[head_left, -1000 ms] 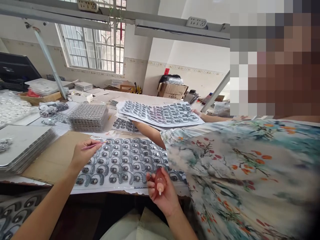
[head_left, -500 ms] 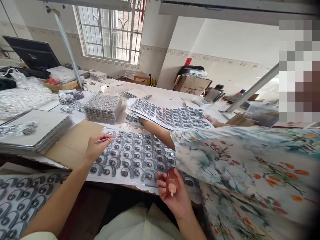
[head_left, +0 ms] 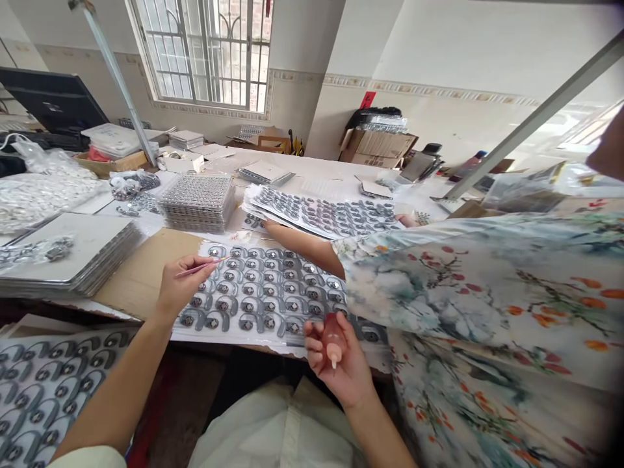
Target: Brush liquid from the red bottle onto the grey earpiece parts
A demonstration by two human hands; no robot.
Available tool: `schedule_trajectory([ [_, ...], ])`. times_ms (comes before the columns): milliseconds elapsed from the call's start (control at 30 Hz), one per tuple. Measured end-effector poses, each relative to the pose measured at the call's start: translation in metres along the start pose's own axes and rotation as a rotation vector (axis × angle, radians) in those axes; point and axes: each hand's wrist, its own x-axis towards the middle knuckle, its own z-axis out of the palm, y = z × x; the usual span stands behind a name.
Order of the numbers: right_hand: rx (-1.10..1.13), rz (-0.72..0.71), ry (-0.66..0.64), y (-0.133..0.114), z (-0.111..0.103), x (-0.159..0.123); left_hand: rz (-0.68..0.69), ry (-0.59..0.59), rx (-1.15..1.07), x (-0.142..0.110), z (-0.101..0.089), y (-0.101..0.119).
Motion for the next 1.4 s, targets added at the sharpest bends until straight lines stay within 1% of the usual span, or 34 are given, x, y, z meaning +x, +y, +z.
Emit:
schedule_trajectory([
  [267, 0.003, -0.001, -0.015, 0.005, 0.002, -0.002, -0.023, 0.008, 0.016, -0.004, -0.004, -0.001],
  [533, 0.009, 0.036, -0.007, 0.009, 0.002, 0.000, -0.026, 0.028, 0.041, -0.007, -0.005, 0.003],
  [733, 0.010, 0.057, -0.047, 0.012, 0.002, 0.002, -0.059, 0.059, 0.060, -0.017, -0.005, 0.012],
  [933, 0.008, 0.057, -0.103, 0.014, 0.001, 0.006, -0.055, 0.087, 0.077, -0.022, -0.008, 0.016],
  [1067, 0.021, 0.056, -0.115, 0.014, 0.000, 0.009, -0.023, 0.100, 0.107, -0.024, -0.005, 0.019],
  [1167, 0.015, 0.046, -0.109, 0.011, 0.000, 0.010, 0.048, 0.079, 0.145, -0.025, -0.001, 0.022],
  [1233, 0.005, 0.027, -0.127, 0.008, 0.002, 0.010, 0.093, 0.051, 0.180, -0.027, 0.002, 0.025],
  [1333, -0.011, -0.010, -0.148, -0.001, 0.008, 0.008, 0.121, 0.029, 0.224, -0.029, 0.008, 0.027],
  [1400, -0.024, -0.057, -0.132, -0.015, 0.013, 0.005, 0.145, 0.027, 0.237, -0.030, 0.011, 0.027],
])
